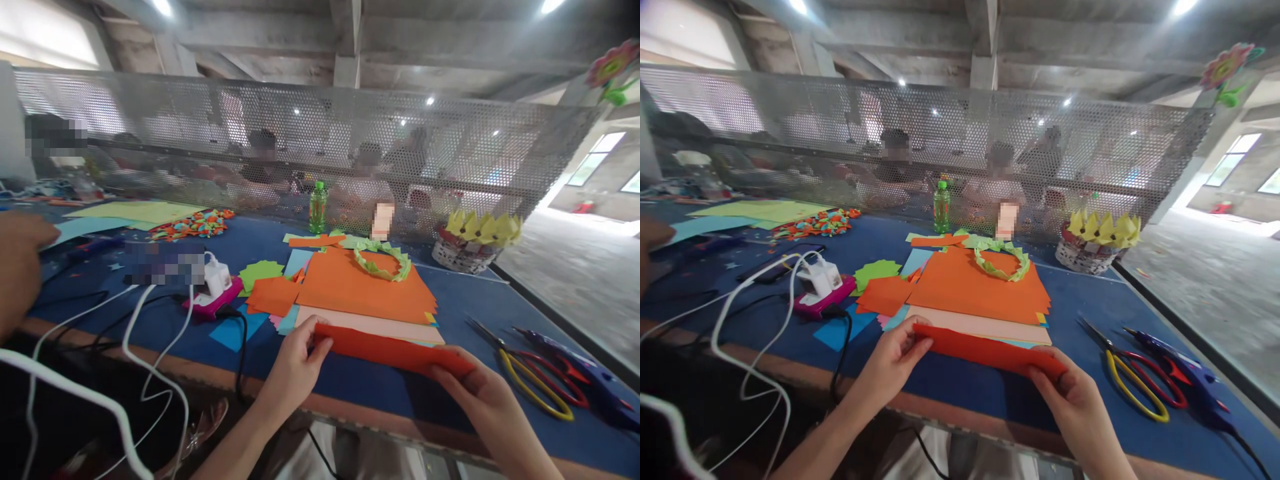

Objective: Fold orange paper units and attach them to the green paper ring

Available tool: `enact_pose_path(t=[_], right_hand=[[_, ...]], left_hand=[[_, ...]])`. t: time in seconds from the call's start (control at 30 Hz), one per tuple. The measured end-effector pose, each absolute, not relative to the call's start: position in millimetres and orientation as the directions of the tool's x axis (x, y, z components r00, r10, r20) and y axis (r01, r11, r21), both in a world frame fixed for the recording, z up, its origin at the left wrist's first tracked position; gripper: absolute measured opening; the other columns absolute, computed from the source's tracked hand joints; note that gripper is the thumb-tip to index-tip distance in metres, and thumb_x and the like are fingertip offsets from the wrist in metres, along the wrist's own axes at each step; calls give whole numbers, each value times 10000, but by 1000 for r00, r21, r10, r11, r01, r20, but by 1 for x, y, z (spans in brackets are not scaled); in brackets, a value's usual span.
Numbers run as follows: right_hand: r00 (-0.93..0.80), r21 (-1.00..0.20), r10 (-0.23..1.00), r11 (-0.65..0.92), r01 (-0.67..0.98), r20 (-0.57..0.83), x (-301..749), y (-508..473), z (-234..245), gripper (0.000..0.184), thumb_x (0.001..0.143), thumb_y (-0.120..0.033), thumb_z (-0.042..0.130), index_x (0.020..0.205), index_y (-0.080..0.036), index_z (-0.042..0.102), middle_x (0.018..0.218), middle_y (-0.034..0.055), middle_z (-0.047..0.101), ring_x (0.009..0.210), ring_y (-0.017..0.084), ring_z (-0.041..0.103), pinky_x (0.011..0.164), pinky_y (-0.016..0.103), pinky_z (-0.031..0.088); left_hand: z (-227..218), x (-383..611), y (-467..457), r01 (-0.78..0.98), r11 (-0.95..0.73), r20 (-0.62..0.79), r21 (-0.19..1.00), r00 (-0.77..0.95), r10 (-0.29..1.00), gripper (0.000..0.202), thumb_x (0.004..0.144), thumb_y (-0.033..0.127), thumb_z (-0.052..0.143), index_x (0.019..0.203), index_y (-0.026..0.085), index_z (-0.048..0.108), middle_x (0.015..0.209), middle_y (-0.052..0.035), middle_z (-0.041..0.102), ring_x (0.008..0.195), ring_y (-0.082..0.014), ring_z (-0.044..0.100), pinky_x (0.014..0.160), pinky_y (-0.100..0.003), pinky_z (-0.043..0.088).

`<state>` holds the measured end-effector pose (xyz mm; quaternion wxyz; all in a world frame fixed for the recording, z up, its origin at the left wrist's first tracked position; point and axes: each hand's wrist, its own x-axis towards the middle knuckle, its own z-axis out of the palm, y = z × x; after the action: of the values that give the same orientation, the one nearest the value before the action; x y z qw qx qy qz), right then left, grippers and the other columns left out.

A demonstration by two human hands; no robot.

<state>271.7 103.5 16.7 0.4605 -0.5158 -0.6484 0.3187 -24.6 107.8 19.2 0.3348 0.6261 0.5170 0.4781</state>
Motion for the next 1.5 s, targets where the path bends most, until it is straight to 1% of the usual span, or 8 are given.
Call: enact_pose_path(t=[0.3,0.47,0.6,0.67,0.8,0.97,1.27,1.5], right_hand=[[-70,-876,971,238,419,230,272,105,21,259,790,-472,700,898,-248,770,854,44,790,833,260,740,798,282,602],[-49,-939,994,107,327,96,269,107,32,371,711,-535,758,926,-233,751,885,77,794,862,285,744,758,296,619],[-66,-983,996,-47,180,-59,267,108,38,509,720,-510,782,1122,-218,672,1014,99,778,886,281,749,799,347,624],[-53,-983,995,-80,165,-90,269,109,39,619,729,-482,790,1251,-206,602,1030,101,770,890,277,748,822,368,620],[4,-971,998,-68,228,-69,278,108,38,686,699,-488,802,1277,-174,604,929,101,771,828,302,747,763,403,635],[33,-957,997,-77,279,-71,300,110,27,719,656,-553,796,1248,-189,613,959,123,770,881,338,746,735,402,646],[65,-946,992,-120,302,-105,312,103,33,617,609,-520,820,1154,-278,663,971,116,769,930,359,740,744,396,642],[60,-938,994,-105,329,-90,318,113,18,708,590,-539,789,1207,-231,629,997,101,785,852,343,752,659,385,653]], left_hand=[[20,-28,105,312,-220,232,924,-1,973,63,846,234,565,877,191,599,699,19,575,665,-160,560,623,-244,406],[20,-30,108,188,-191,180,964,70,981,84,832,227,586,907,189,591,779,-15,664,722,-174,656,656,-247,488],[24,-26,109,78,-168,154,983,162,975,211,818,208,582,1027,187,573,962,-69,727,857,-192,716,805,-302,558],[26,-26,108,187,-198,168,962,164,972,280,843,212,555,1122,184,548,957,-67,735,838,-178,724,805,-293,568],[32,-38,109,602,-234,249,763,60,967,259,936,347,516,1132,186,567,916,-66,724,797,-189,719,727,-272,564],[41,-70,130,867,-65,330,493,-117,937,278,941,305,493,1139,144,605,1264,-198,615,1210,-349,572,1042,-469,415],[47,-81,149,979,129,210,160,-161,964,221,916,246,490,938,117,668,946,-182,722,898,-304,709,752,-337,514],[56,-80,154,989,133,150,69,-142,978,351,852,264,556,1123,53,629,957,-222,740,910,-344,721,746,-358,515]])
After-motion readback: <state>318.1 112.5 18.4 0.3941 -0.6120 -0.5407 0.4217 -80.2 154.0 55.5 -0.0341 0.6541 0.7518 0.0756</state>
